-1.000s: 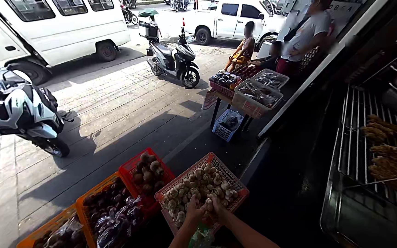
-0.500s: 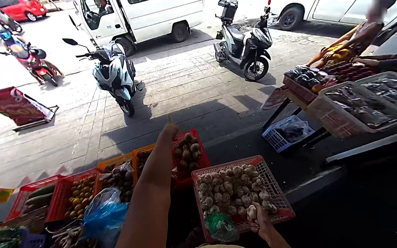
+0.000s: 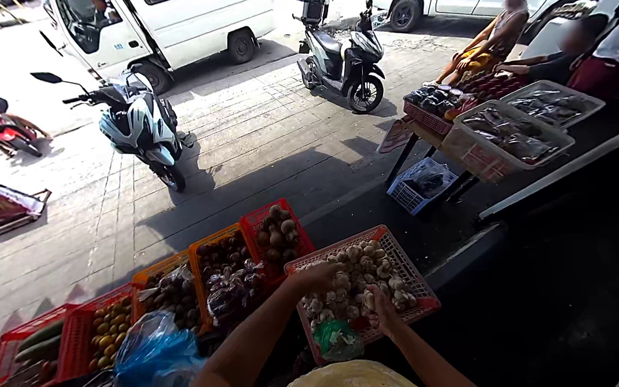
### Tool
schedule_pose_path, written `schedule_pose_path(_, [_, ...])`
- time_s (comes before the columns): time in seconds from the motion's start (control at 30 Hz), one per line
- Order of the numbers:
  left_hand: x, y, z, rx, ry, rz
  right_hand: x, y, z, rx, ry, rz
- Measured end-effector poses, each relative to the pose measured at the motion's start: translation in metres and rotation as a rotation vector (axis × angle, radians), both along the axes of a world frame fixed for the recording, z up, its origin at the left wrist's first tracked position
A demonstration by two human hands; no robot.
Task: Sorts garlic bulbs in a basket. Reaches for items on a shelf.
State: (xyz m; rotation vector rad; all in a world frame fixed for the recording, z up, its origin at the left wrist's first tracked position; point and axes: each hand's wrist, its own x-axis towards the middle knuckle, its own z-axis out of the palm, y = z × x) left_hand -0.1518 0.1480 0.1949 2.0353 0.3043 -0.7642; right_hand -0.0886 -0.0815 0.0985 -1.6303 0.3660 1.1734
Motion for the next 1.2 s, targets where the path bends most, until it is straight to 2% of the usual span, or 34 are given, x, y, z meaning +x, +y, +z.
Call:
schedule_pose_path(0.07, [-0.005, -0.058, -0.015, -0.134, -0.051, -0.08, -0.004, 0.008, 0.014, 0.036, -0.126, 0.067])
schedule_pose_path(0.2, [-0.01, -0.114, -0.04, -0.22, -0.176, 0.309, -0.009, 0.012, 0.006, 0.076, -0.3, 0.027])
schedule_pose_path(0.33, [-0.017, -0.133, -0.06, -0.319, -0.137, 0.482, -0.01, 0.007, -0.014, 0.033, -0.439, 0.084])
schedule_pose_path(0.37, [-0.017, -0.134, -0.062, -0.359, -0.09, 0.539, -0.011, 0.007, -0.016, -0.027, -0.521, 0.181])
schedule_pose_path(0.47, [-0.014, -0.133, -0.061, -0.498, 0.066, 0.717, -0.008, 0.01, -0.001, -0.362, -0.825, 0.765])
schedule_pose_path(0.5, [-0.013, -0.131, -0.057, -0.538, 0.127, 0.761, -0.01, 0.013, 0.008, -0.421, -0.855, 0.828])
schedule_pose_path(0.6, [-0.009, -0.127, -0.049, -0.64, 0.305, 0.851, -0.013, 0.021, 0.029, -0.49, -0.771, 0.744])
schedule_pose_path(0.7, [-0.002, -0.129, -0.052, -0.665, 0.328, 0.834, -0.011, 0.02, 0.035, -0.548, -0.775, 0.748])
schedule_pose_path(0.8, [0.003, -0.138, -0.061, -0.566, 0.225, 0.814, -0.008, 0.015, 0.031, -0.494, -0.762, 0.696])
schedule_pose_path(0.9, [-0.003, -0.148, -0.064, -0.394, -0.001, 0.82, -0.003, 0.012, 0.002, -0.278, -0.722, 0.45])
schedule_pose_path(0.97, [-0.009, -0.153, -0.067, -0.344, -0.087, 0.816, -0.003, 0.011, -0.003, -0.198, -0.667, 0.369])
schedule_pose_path(1.1, [-0.019, -0.148, -0.072, -0.334, -0.089, 0.703, -0.013, 0.007, 0.002, -0.2, -0.41, 0.269])
schedule_pose_path(1.2, [-0.023, -0.144, -0.077, -0.376, -0.161, 0.699, -0.011, 0.005, 0.004, -0.16, -0.181, 0.134])
